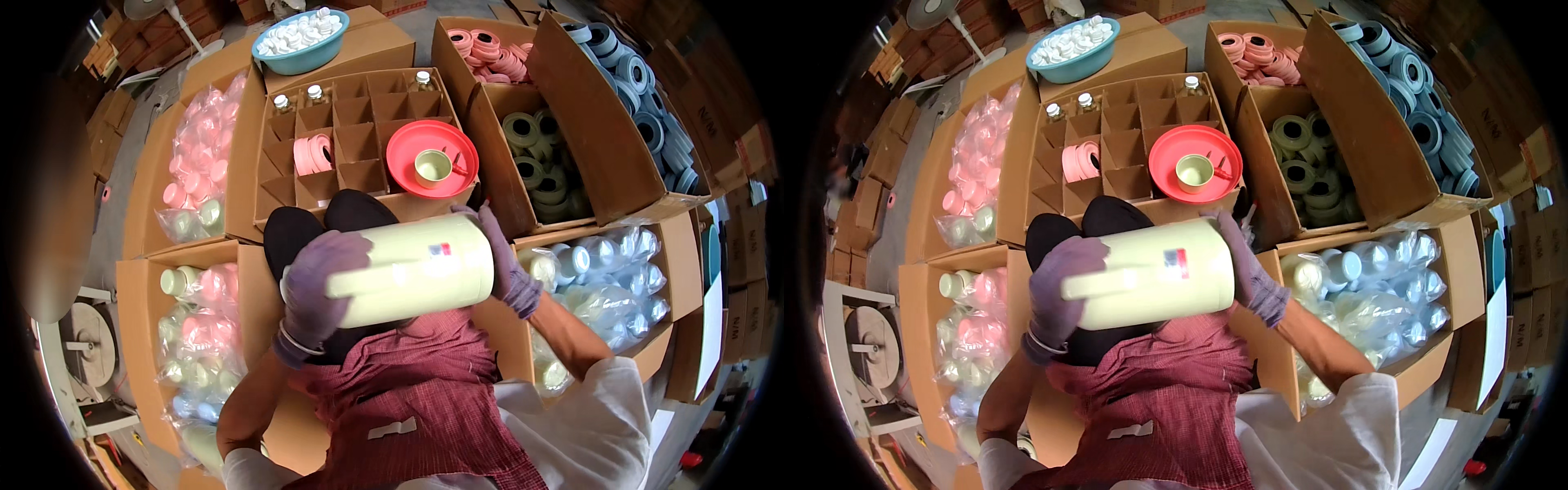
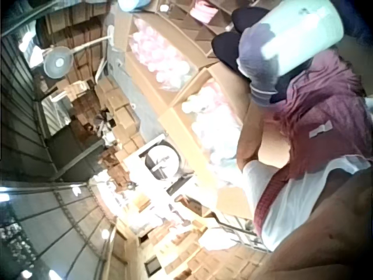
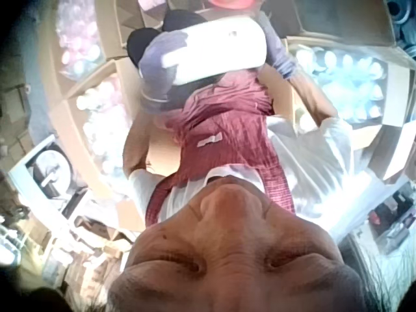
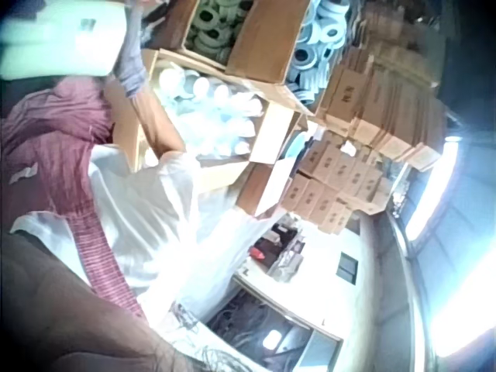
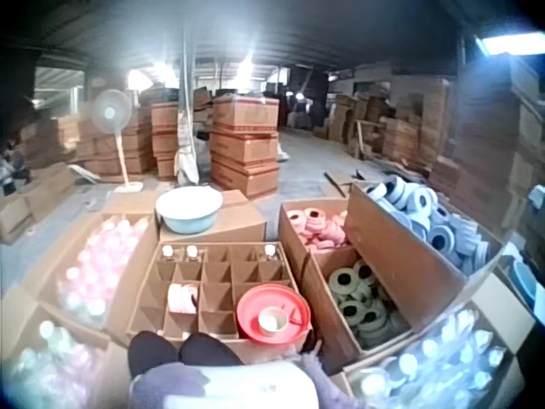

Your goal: The person assembles thermos bottles by inserting stainless steel inner liners into colored outer shells, screwing on lids, and placing the completed units into plastic bags. They repeat this process for multiple pink and light green bottles, handling each component by hand.

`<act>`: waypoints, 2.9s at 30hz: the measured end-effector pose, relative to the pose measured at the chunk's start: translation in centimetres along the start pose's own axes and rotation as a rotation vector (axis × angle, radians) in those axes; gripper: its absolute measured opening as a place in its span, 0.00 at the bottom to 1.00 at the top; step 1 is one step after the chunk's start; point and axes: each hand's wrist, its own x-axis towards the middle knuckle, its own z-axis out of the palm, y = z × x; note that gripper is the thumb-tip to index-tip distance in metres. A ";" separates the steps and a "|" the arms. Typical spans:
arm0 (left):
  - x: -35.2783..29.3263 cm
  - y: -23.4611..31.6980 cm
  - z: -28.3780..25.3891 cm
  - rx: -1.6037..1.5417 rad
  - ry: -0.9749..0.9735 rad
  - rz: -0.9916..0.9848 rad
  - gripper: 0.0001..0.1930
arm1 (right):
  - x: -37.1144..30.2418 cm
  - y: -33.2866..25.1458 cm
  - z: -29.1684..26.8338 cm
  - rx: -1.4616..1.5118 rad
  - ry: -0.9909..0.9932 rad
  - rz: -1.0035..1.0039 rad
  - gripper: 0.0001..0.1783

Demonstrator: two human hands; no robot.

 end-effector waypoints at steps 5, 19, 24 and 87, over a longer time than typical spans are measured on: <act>-1.6 -1.8 -0.5 -0.341 -0.030 -0.835 0.10 | -0.7 -3.8 3.3 -0.836 -0.508 -0.804 0.30; 1.1 -5.2 -1.9 -0.143 0.422 -0.573 0.14 | 21.6 -1.3 -9.5 -1.855 0.003 -0.367 0.38; 3.9 -8.4 3.7 -0.898 0.577 -0.695 0.27 | 22.0 0.1 -8.1 -1.764 0.044 -0.646 0.18; -3.3 -9.0 -7.9 -0.236 0.421 -0.759 0.15 | 23.2 -1.6 -4.1 -1.707 0.344 -0.455 0.23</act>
